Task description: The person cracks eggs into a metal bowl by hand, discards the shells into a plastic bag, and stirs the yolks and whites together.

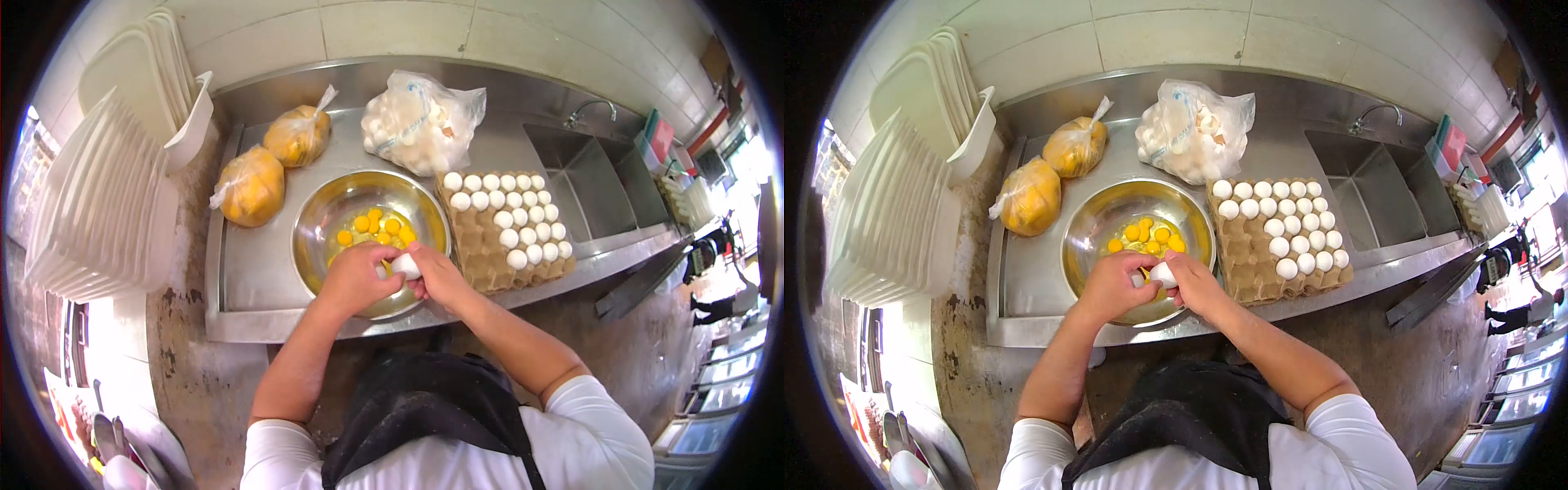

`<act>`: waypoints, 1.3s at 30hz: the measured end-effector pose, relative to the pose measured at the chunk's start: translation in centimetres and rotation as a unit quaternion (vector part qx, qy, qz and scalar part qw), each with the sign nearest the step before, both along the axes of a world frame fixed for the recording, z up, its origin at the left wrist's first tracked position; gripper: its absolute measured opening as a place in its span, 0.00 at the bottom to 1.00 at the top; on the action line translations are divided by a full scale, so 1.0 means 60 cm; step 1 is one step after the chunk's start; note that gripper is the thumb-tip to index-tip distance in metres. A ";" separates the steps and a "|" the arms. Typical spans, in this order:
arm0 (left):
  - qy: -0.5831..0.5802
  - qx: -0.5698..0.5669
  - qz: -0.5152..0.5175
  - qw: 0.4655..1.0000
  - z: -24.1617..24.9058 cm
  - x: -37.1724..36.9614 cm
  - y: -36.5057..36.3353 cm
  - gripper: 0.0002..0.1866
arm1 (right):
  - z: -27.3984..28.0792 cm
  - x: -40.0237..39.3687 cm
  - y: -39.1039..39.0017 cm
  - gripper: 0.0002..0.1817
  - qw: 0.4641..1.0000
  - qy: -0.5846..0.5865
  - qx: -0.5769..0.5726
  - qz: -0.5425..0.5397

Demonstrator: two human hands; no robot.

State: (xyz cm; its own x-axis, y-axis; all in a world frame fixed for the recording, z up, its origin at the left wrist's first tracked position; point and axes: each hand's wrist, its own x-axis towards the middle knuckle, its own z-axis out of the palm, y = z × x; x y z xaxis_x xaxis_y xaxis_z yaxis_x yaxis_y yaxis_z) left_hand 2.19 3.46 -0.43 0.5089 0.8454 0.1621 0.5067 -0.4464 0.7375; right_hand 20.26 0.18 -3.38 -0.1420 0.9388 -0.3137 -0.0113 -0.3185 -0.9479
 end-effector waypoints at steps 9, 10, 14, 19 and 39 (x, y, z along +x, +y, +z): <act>-0.030 0.002 0.023 0.999 -0.007 0.014 0.007 0.16 | 0.014 0.026 0.036 0.28 0.994 -0.047 -0.055 0.076; -0.043 -0.008 0.026 0.999 -0.005 0.015 0.008 0.16 | 0.015 0.029 0.040 0.28 0.994 -0.047 -0.055 0.076; -0.056 -0.008 0.039 0.998 -0.013 0.019 0.012 0.15 | 0.025 0.031 0.056 0.29 0.991 -0.063 -0.061 0.103; -0.050 0.004 0.053 0.997 -0.010 0.019 0.014 0.15 | 0.039 0.027 0.063 0.29 0.989 -0.082 -0.072 0.103; -0.027 0.041 0.082 0.995 -0.030 0.012 0.016 0.13 | 0.022 0.027 0.095 0.28 0.975 -0.083 -0.101 0.179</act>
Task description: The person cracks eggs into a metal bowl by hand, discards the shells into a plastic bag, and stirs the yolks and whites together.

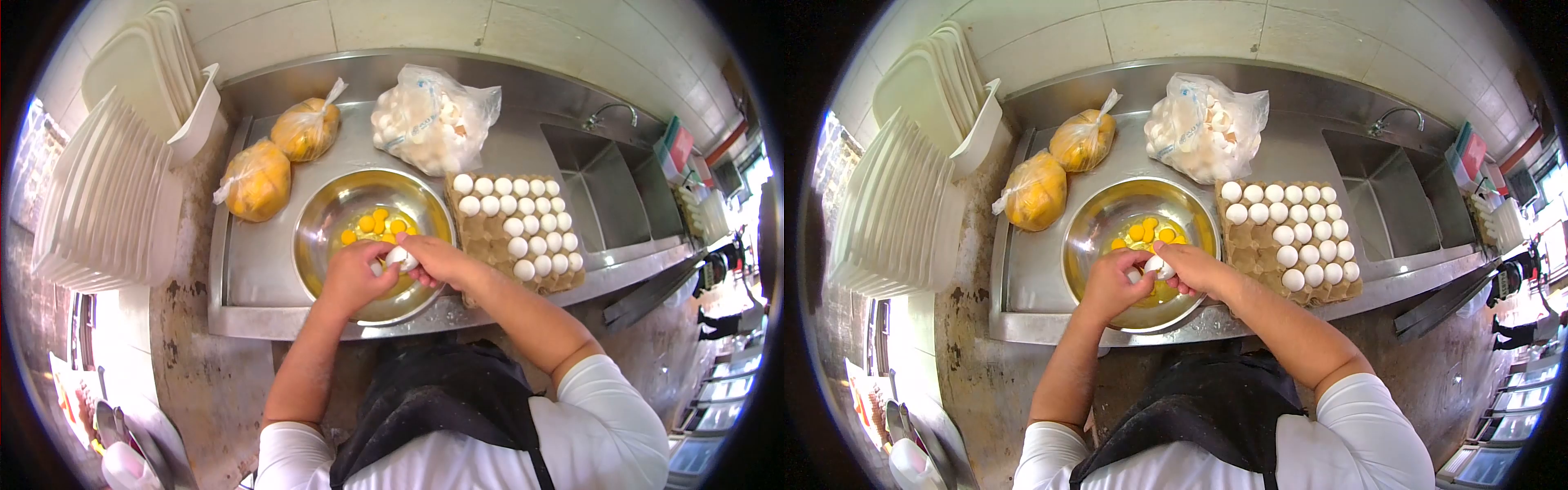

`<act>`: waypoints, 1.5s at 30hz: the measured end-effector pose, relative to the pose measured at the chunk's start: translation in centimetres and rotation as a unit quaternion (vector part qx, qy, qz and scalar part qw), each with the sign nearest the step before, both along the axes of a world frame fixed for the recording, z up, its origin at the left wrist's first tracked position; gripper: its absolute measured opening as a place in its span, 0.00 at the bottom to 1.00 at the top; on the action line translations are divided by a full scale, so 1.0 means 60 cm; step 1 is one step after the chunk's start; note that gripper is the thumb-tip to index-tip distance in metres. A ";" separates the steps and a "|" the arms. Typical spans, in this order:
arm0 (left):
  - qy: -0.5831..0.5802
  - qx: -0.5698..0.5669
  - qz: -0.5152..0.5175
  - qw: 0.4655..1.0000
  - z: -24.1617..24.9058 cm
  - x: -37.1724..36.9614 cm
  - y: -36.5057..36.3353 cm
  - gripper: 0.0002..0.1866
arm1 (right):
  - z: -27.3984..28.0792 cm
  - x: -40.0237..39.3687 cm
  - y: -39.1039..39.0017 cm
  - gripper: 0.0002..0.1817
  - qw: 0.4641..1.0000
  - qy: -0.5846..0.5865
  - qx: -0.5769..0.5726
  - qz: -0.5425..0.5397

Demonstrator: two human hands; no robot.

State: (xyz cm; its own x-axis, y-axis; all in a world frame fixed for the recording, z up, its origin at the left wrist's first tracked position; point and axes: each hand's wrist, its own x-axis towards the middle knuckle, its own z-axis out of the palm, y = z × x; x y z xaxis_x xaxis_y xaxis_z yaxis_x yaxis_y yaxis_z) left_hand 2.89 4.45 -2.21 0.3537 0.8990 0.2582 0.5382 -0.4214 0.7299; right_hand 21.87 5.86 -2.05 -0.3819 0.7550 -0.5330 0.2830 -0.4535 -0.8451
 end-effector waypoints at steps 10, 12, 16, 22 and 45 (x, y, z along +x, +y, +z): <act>-0.063 -0.070 -0.021 0.995 -0.002 -0.018 0.015 0.14 | 0.026 -0.002 0.022 0.30 0.996 -0.058 0.020 0.061; -0.025 -0.031 -0.022 0.999 0.017 -0.019 0.015 0.15 | 0.015 -0.007 0.025 0.31 0.973 -0.112 0.191 0.065; 0.053 0.081 -0.024 0.995 0.030 -0.025 0.020 0.16 | 0.046 -0.009 0.024 0.30 0.907 -0.241 0.329 0.106; 0.001 0.039 -0.023 0.999 0.033 -0.026 0.023 0.20 | 0.080 -0.006 0.017 0.29 0.877 -0.319 0.341 0.116; -0.330 -0.201 0.146 0.911 -0.004 0.015 -0.091 0.24 | 0.087 0.163 0.311 0.49 0.885 0.310 0.062 -0.343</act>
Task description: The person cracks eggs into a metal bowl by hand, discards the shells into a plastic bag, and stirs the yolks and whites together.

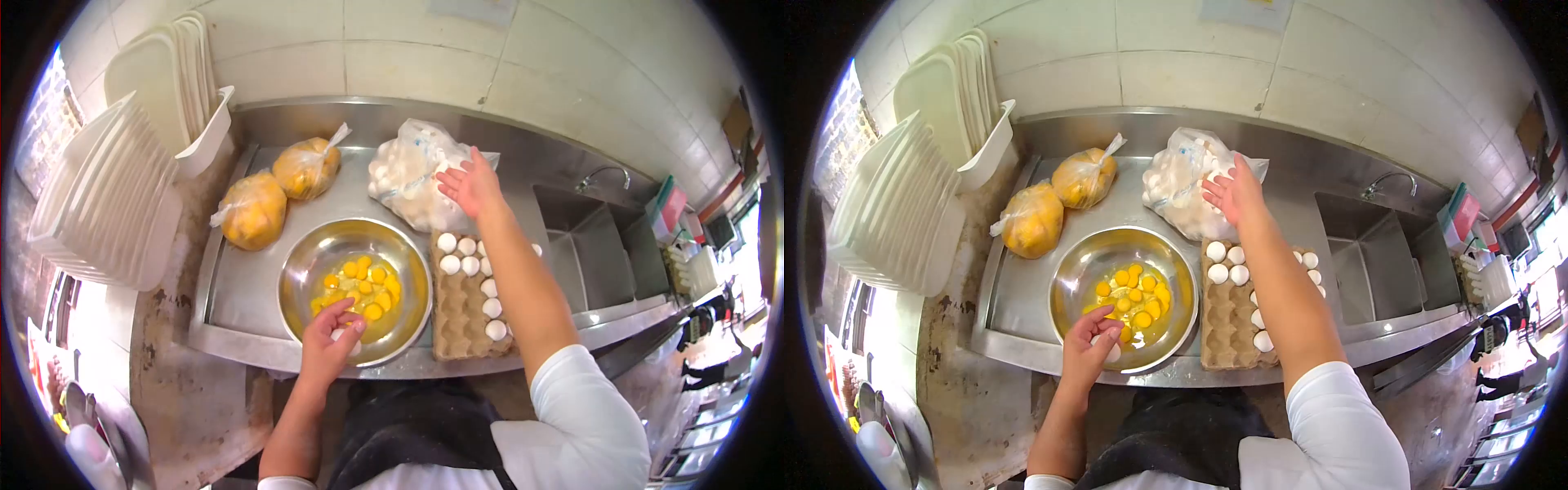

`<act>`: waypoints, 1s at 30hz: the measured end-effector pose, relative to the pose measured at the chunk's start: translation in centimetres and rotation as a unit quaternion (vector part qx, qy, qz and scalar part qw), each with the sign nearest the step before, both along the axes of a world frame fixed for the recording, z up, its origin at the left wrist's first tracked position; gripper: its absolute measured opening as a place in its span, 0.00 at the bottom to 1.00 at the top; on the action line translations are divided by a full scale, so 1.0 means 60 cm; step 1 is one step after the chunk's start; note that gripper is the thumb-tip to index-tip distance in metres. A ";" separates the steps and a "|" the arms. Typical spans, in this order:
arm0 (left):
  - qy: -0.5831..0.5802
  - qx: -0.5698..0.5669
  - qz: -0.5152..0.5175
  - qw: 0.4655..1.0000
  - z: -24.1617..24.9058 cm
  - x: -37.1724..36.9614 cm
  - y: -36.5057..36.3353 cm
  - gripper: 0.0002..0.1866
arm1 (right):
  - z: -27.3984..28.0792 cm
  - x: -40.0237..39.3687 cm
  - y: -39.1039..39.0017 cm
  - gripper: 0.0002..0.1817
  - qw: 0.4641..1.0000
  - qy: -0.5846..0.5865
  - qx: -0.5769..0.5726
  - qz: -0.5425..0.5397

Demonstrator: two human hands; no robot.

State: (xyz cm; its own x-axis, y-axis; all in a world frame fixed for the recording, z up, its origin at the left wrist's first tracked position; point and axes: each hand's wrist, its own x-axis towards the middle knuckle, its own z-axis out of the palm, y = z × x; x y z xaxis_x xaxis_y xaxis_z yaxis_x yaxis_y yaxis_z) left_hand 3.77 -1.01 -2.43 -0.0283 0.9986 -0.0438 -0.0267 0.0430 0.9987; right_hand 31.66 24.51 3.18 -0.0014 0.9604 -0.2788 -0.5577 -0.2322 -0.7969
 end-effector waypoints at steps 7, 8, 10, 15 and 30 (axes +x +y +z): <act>-0.213 -0.101 -0.009 0.972 -0.012 0.006 0.004 0.32 | -0.054 -0.101 -0.306 0.25 0.875 -0.401 0.202 0.181; -0.243 -0.108 -0.019 0.964 -0.009 0.011 0.006 0.32 | -0.020 -0.120 -0.350 0.26 0.813 -0.474 0.242 0.235; -0.271 -0.117 -0.033 0.955 -0.003 0.022 0.010 0.32 | -0.004 -0.144 -0.397 0.27 0.743 -0.541 0.277 0.281; -0.292 -0.178 -0.121 0.932 0.002 0.030 -0.001 0.32 | -0.038 -0.154 -0.441 0.28 0.645 -0.609 0.401 0.228; -0.138 -0.125 -0.178 0.966 0.024 -0.071 -0.005 0.30 | -0.203 -0.106 -0.621 0.24 0.962 -0.261 -0.012 -0.075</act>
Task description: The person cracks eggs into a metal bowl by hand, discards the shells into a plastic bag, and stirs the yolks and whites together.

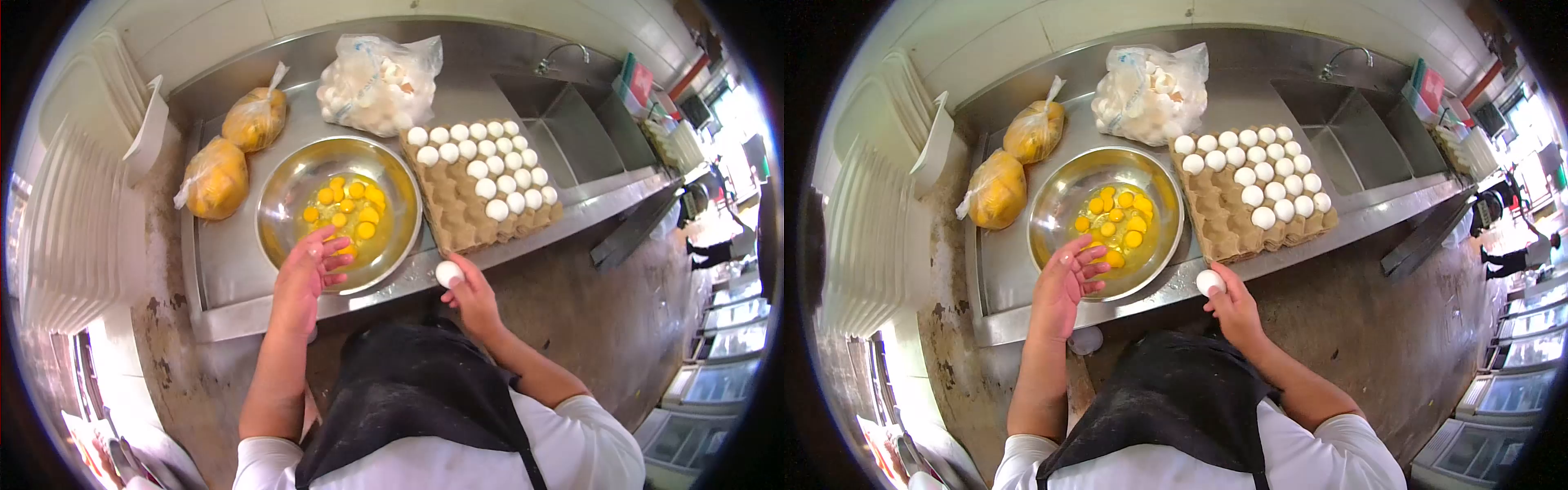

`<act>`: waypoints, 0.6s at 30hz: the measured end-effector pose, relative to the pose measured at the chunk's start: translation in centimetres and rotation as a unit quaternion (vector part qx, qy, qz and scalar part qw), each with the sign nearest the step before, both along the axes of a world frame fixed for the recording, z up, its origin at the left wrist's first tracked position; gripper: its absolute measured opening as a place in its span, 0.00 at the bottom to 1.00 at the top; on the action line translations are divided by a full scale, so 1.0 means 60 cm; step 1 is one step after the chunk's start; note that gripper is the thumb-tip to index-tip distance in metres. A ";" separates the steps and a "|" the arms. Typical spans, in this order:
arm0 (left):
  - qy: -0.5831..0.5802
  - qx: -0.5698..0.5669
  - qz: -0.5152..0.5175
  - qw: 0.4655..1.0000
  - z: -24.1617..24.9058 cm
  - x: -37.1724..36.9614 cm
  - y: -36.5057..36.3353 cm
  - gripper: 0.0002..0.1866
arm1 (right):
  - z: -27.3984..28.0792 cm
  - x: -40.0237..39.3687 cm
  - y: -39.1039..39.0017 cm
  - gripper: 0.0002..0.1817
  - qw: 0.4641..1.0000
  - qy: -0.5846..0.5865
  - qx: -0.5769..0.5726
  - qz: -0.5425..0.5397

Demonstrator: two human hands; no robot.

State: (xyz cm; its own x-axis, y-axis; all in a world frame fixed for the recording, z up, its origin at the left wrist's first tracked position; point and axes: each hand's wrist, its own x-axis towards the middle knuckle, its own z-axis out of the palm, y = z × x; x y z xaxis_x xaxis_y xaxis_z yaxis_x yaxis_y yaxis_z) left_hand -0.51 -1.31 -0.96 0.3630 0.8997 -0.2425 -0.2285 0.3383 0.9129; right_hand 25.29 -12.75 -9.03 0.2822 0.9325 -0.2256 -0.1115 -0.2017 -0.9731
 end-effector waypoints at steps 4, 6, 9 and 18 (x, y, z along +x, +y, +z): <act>0.003 0.008 -0.004 1.000 0.002 0.002 0.004 0.29 | -0.006 -0.010 -0.016 0.23 0.925 -0.353 0.142 -0.003; 0.015 0.010 -0.009 1.000 -0.002 0.006 -0.002 0.28 | -0.019 -0.012 -0.014 0.22 0.885 -0.412 0.216 -0.009; 0.049 0.011 -0.058 0.997 -0.012 0.016 -0.012 0.26 | -0.040 -0.004 -0.012 0.22 0.849 -0.483 0.215 0.004; 0.116 0.130 -0.164 0.971 -0.017 0.034 -0.005 0.28 | 0.048 -0.060 0.046 0.23 0.986 -0.112 0.123 0.005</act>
